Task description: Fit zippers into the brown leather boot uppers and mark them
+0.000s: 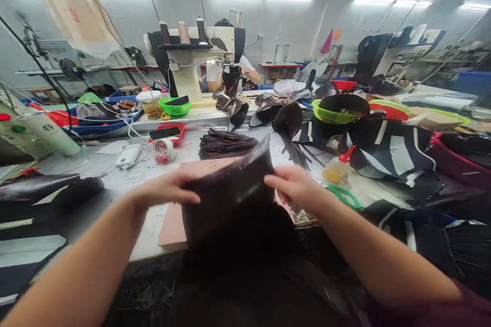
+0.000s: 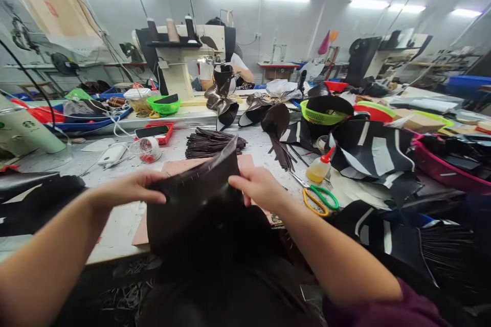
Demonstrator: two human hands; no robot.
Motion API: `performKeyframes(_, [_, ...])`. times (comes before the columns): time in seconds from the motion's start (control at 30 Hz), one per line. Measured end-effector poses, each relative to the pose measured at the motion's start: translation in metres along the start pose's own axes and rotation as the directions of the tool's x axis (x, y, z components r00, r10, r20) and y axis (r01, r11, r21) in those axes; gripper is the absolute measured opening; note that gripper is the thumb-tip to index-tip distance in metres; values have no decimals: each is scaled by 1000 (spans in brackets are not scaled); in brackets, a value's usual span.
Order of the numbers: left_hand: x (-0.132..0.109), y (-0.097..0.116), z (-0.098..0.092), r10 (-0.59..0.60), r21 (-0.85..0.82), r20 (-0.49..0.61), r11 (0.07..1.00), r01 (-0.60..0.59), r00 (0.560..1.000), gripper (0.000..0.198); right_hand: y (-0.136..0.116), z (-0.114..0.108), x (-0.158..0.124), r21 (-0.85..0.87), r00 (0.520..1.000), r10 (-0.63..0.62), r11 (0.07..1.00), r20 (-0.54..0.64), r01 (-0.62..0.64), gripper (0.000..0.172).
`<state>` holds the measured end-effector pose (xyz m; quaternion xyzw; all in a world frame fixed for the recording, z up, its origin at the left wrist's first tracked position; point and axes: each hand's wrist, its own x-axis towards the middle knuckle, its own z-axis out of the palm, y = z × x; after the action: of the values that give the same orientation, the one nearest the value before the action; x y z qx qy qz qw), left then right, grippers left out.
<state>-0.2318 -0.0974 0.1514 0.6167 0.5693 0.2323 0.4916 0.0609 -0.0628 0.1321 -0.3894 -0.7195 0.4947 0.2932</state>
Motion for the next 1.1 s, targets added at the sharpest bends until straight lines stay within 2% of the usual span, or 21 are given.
performKeyframes(0.07, [2,28,-31,61,342,-127,940,-15,990,36,-20,-2,44,17,993,-79,997,-90,81,31])
performKeyframes(0.13, [3,61,-54,220,582,-341,813,21,914,43,-43,-3,85,61,956,-193,976,-222,211,28])
performKeyframes(0.17, [1,77,-62,329,677,-425,734,55,843,48,-53,-4,102,57,919,-279,950,-277,306,26])
performKeyframes(0.2, [-3,91,-67,463,745,-516,657,111,721,54,-63,-4,114,38,869,-374,913,-323,406,24])
performKeyframes(0.3, [-22,112,-60,717,824,-563,450,343,412,62,-74,-3,120,-58,699,-589,780,-406,623,21])
performKeyframes(0.33, [-29,109,-52,760,822,-546,405,400,352,59,-70,-2,113,-84,660,-617,755,-429,651,22])
performKeyframes(0.37, [-35,102,-42,785,834,-513,360,419,347,53,-60,1,103,-105,645,-625,749,-440,654,22])
performKeyframes(0.4, [-39,90,-30,801,854,-479,332,400,358,44,-46,5,91,-121,648,-617,759,-446,639,20])
performKeyframes(0.43, [-41,74,-17,806,895,-423,301,329,415,35,-28,10,78,-135,683,-597,786,-420,604,17])
performKeyframes(0.5, [-39,34,9,739,935,-331,341,98,587,22,15,20,53,-179,815,-506,863,-282,473,15])
performKeyframes(0.57, [-28,-8,34,567,829,-239,541,-138,788,24,60,31,33,-163,928,-333,937,-164,308,18])
performKeyframes(0.6, [-21,-27,44,453,727,-215,666,-168,865,22,80,35,24,-171,964,-245,959,-103,225,20])
performKeyframes(0.67, [-6,-58,61,233,493,-146,860,-134,961,17,111,40,11,-186,994,-99,979,-53,88,25])
performKeyframes(0.77, [15,-86,71,-74,285,10,956,68,997,23,134,46,-1,-209,995,67,975,-73,-81,30])
performKeyframes(0.83, [28,-98,71,-179,252,39,954,164,983,25,135,51,-5,-274,958,56,952,-282,-137,26])
performKeyframes(0.9, [38,-106,69,-232,243,24,945,219,972,25,127,60,-6,-421,839,-222,907,-496,-9,16])
performKeyframes(0.93, [42,-109,69,-253,242,21,940,240,967,26,120,66,-5,-514,767,-420,847,-486,138,13])
performKeyframes(1.0, [47,-113,71,-275,243,18,934,262,961,25,102,81,2,-592,671,-710,641,-216,488,10])
performKeyframes(1.03, [49,-115,73,-276,246,14,932,264,961,25,94,90,8,-541,649,-760,561,-37,626,8])
performKeyframes(1.07, [49,-116,75,-274,251,10,932,263,962,24,86,98,15,-456,653,-748,542,121,706,6])
performKeyframes(1.1, [49,-117,78,-269,257,6,931,259,963,22,80,107,23,-370,690,-682,592,244,716,5])
